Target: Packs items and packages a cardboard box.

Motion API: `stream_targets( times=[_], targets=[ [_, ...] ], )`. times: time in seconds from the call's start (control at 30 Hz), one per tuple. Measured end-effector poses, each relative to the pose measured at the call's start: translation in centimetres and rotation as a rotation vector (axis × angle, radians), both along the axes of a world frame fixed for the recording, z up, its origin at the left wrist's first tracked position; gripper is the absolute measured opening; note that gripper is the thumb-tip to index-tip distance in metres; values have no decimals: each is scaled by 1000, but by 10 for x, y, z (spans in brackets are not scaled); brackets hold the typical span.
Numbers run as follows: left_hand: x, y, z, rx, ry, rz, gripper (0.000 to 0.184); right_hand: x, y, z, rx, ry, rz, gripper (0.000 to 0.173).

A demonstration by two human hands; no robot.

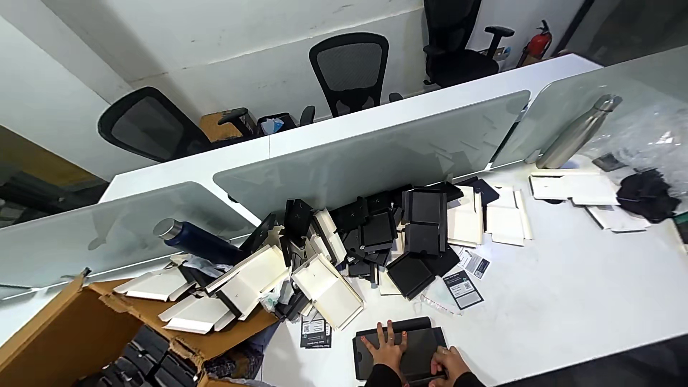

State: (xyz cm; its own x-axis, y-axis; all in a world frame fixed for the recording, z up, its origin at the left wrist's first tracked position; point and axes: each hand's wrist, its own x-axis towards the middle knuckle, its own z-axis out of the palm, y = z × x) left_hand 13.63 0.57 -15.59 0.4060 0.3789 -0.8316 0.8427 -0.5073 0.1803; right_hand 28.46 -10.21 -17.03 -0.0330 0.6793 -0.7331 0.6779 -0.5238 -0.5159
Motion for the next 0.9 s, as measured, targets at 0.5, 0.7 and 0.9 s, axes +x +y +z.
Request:
stream_targets(
  times=[0.5,0.7,0.9],
  targets=[
    [-2,-9,-10,54,-62,6,109,-19,29,15,-286,-220,59,35],
    [-6,-9,-16,85,-99,11,109,-21,31,17,-270,-255,80,33],
    [-7,-5,-11,64,-101,45,110,-18,15,18,-176,-229,49,38]
  ],
)
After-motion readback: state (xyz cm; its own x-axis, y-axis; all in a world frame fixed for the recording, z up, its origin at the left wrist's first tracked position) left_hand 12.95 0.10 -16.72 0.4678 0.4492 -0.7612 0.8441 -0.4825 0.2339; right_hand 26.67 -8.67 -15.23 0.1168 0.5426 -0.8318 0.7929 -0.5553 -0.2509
